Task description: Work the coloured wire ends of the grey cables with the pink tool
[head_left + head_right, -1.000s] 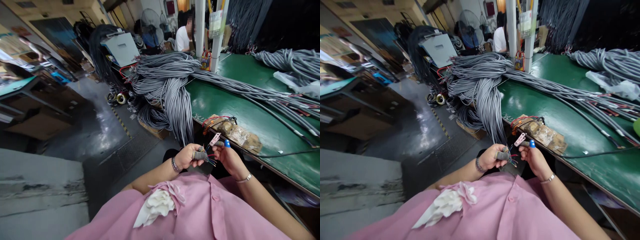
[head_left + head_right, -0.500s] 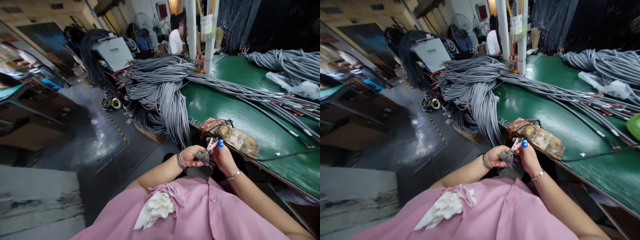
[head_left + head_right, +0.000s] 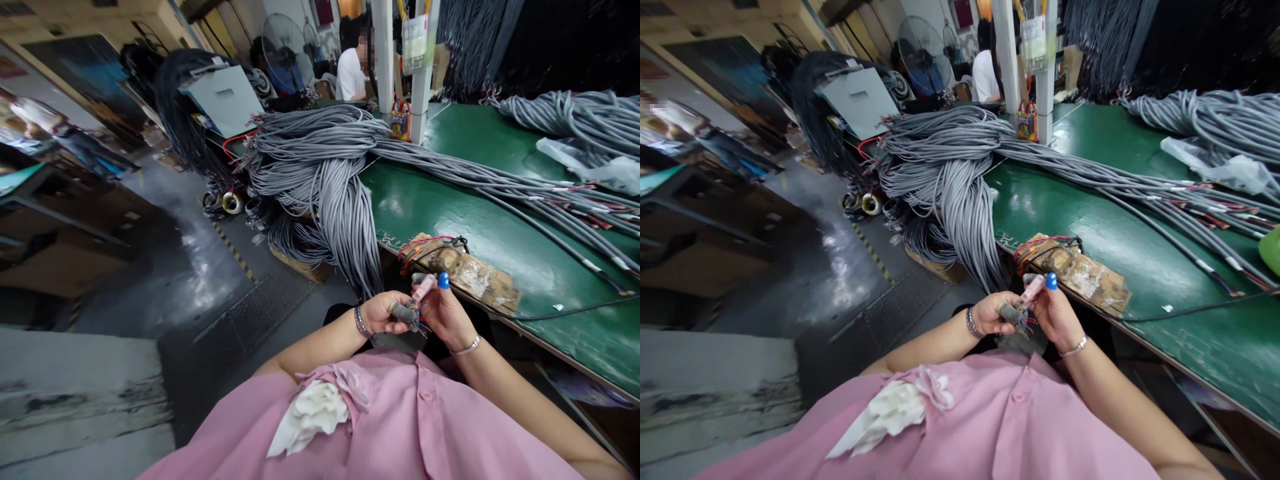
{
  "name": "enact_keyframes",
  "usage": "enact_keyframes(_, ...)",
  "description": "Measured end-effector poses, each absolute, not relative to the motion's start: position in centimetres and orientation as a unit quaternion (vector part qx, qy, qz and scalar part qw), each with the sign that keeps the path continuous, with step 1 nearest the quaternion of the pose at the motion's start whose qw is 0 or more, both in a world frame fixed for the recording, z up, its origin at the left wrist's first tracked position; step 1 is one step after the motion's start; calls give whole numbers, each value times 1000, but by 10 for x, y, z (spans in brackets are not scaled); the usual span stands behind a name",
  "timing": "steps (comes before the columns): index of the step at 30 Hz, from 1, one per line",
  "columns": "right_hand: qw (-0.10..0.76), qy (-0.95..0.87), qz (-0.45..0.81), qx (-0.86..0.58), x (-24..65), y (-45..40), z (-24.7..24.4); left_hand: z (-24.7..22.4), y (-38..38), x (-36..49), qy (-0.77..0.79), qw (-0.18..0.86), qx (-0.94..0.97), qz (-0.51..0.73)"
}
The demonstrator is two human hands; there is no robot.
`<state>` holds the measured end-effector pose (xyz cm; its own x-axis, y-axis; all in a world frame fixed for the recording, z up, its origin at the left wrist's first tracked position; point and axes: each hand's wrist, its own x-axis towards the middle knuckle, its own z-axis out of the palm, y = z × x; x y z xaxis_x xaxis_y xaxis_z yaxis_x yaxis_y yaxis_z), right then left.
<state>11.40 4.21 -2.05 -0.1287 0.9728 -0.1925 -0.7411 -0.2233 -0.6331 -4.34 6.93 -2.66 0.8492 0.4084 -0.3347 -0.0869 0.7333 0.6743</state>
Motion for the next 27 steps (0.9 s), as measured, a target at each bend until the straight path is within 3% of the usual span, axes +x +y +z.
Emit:
enact_keyframes(7,519,-247,757,-312,123,31,-13,-4,51,-56,309,847,401,161)
enact_keyframes(16,559,-292,686,-363,121,26,-9,21,17,-49,391,746,473,260)
enact_keyframes(27,565,-231,708,-355,112,40,-9,20,23,-40,390,746,462,280)
